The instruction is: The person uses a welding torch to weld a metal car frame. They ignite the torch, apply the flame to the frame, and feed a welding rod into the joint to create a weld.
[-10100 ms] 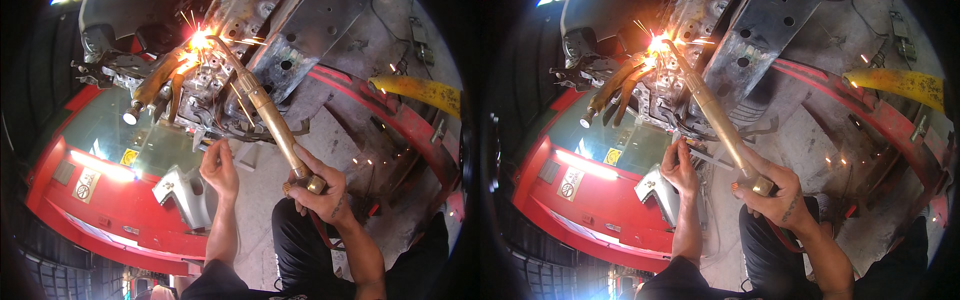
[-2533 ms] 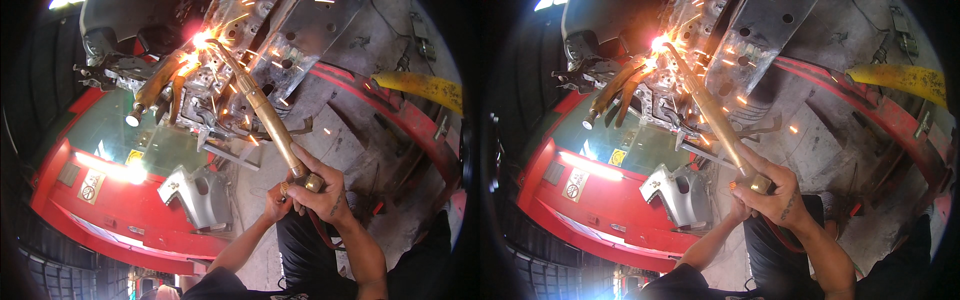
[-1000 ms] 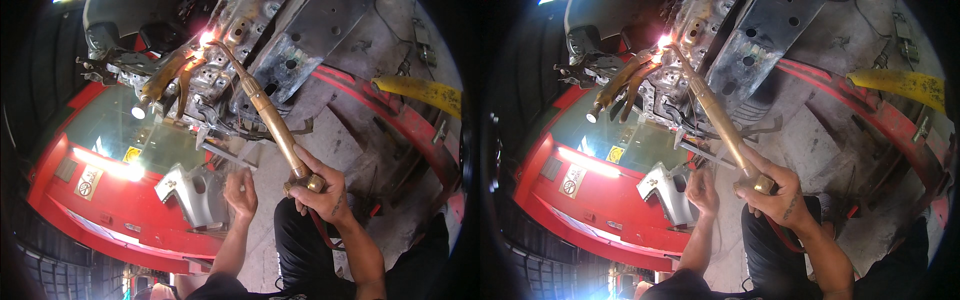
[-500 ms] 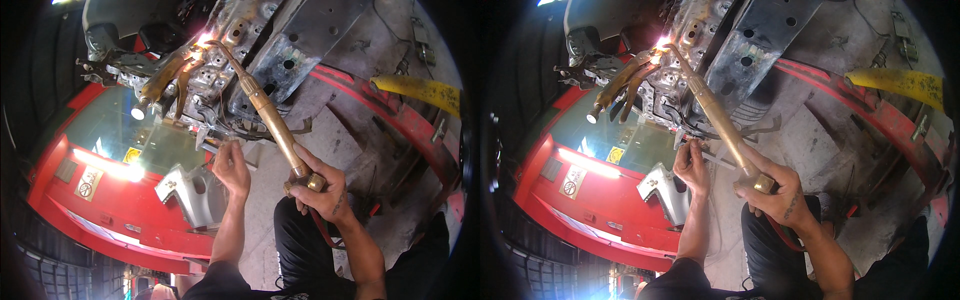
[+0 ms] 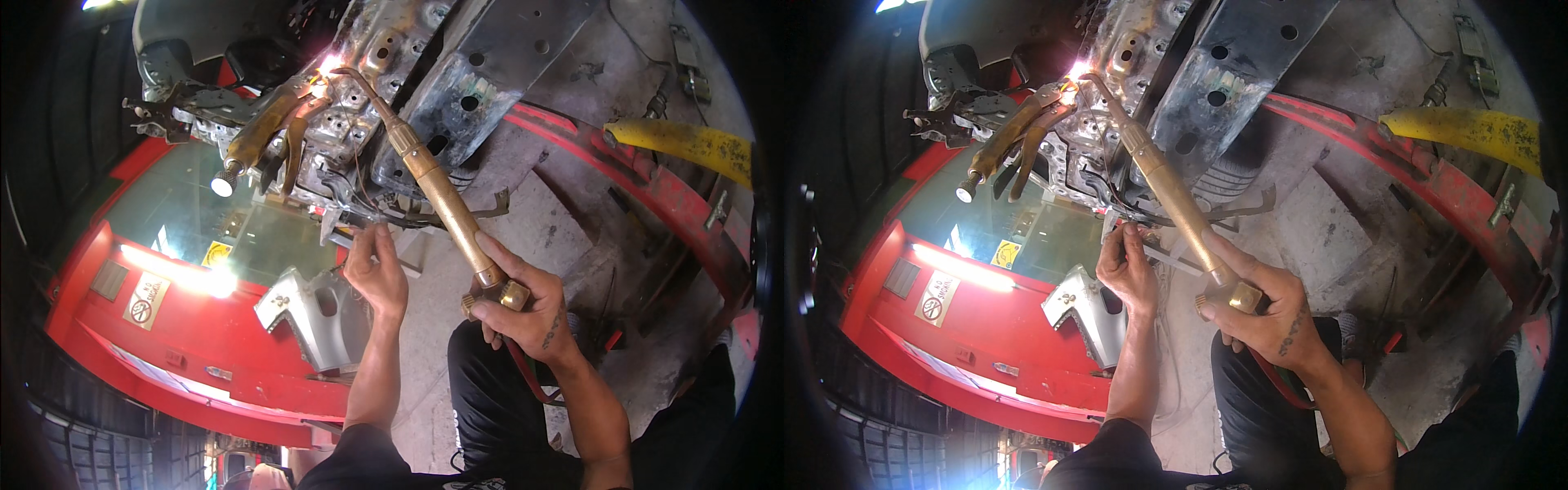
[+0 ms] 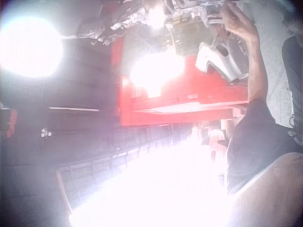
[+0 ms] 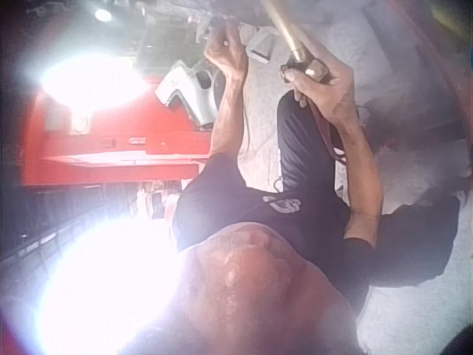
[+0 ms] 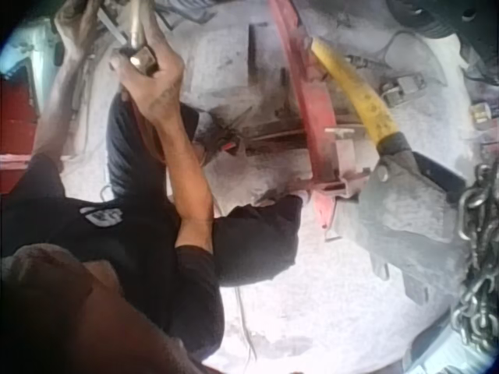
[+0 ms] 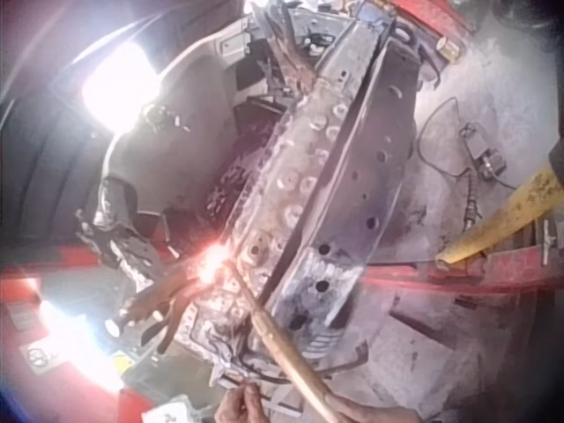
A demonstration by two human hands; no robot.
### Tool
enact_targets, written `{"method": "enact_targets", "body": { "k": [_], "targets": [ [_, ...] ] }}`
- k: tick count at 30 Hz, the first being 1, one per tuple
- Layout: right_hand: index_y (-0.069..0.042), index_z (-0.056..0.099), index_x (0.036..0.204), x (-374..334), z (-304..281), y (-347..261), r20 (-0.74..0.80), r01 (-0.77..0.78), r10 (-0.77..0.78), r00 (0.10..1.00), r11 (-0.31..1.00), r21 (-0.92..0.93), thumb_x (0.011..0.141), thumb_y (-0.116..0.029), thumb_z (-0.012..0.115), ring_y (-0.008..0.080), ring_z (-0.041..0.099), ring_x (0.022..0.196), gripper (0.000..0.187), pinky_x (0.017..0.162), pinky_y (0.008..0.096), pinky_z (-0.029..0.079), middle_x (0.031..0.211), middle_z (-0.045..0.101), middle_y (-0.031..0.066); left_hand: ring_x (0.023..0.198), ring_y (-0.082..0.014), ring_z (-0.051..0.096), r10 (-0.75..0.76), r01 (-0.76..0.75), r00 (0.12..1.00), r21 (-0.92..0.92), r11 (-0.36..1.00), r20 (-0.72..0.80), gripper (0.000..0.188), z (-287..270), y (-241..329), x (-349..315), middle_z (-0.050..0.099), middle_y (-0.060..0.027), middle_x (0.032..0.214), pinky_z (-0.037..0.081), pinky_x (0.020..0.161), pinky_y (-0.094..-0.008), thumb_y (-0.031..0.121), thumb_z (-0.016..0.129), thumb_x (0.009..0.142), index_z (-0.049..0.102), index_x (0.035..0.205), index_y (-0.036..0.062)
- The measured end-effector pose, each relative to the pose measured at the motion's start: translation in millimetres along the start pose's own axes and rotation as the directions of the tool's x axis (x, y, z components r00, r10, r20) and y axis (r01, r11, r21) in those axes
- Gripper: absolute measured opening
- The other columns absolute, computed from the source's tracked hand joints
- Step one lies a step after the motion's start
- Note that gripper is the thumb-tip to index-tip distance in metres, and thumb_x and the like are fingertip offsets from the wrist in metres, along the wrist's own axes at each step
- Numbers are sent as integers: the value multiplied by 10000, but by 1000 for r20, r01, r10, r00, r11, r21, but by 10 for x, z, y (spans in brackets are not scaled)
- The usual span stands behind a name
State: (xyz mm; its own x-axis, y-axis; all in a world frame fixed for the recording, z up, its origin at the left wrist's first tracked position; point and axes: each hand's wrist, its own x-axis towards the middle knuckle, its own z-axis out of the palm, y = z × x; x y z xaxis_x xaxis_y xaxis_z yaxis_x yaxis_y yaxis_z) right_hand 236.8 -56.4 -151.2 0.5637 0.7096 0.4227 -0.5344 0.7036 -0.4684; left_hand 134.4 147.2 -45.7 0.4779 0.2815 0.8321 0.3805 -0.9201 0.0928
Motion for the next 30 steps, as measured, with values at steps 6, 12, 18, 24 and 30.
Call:
{"method": "enact_targets", "body": {
  "k": [6,12,18,24,30],
  "targets": [
    [-57,464,1572,-6,-2,12,0,-7,7,1000,1000,-2,886,68,702,60,612,625,737,543,228,513,874,697,32,729,-70,562,-22,22,1000,-6,1000,7,236,11,25,-14,694,-33,801,455,654,-248,178,671,1047,754,1024,-41],
    [-59,463,1573,16,2,11,-3,-10,10,1000,1000,-5,884,70,699,61,614,623,740,544,226,514,873,697,32,714,-60,523,-36,36,999,-8,999,-2,237,1,4,-57,674,-16,798,430,634,-237,183,679,1044,754,1017,-40],
    [-57,467,1570,11,13,22,-4,-10,10,1000,1000,0,881,65,703,60,612,620,739,541,225,514,868,698,33,716,-60,530,-23,23,1000,-27,999,-4,243,16,-14,-60,668,-11,787,436,638,-237,189,680,1044,753,1015,-41],
    [-61,468,1571,11,-1,14,-14,-9,9,1000,1000,-13,878,69,698,57,607,616,741,540,224,513,865,696,31,721,-68,552,-6,6,1000,-3,1000,-6,243,10,-16,-29,685,-28,793,454,654,-244,184,671,1047,751,1019,-44],
    [-64,466,1572,14,-4,14,-4,-5,5,1000,1000,-3,882,68,696,57,605,615,740,538,227,512,858,690,27,735,-76,561,1,-1,1000,2,1000,5,237,-1,2,-3,691,-37,797,462,672,-251,180,670,1046,754,1022,-40]
  ]
}}
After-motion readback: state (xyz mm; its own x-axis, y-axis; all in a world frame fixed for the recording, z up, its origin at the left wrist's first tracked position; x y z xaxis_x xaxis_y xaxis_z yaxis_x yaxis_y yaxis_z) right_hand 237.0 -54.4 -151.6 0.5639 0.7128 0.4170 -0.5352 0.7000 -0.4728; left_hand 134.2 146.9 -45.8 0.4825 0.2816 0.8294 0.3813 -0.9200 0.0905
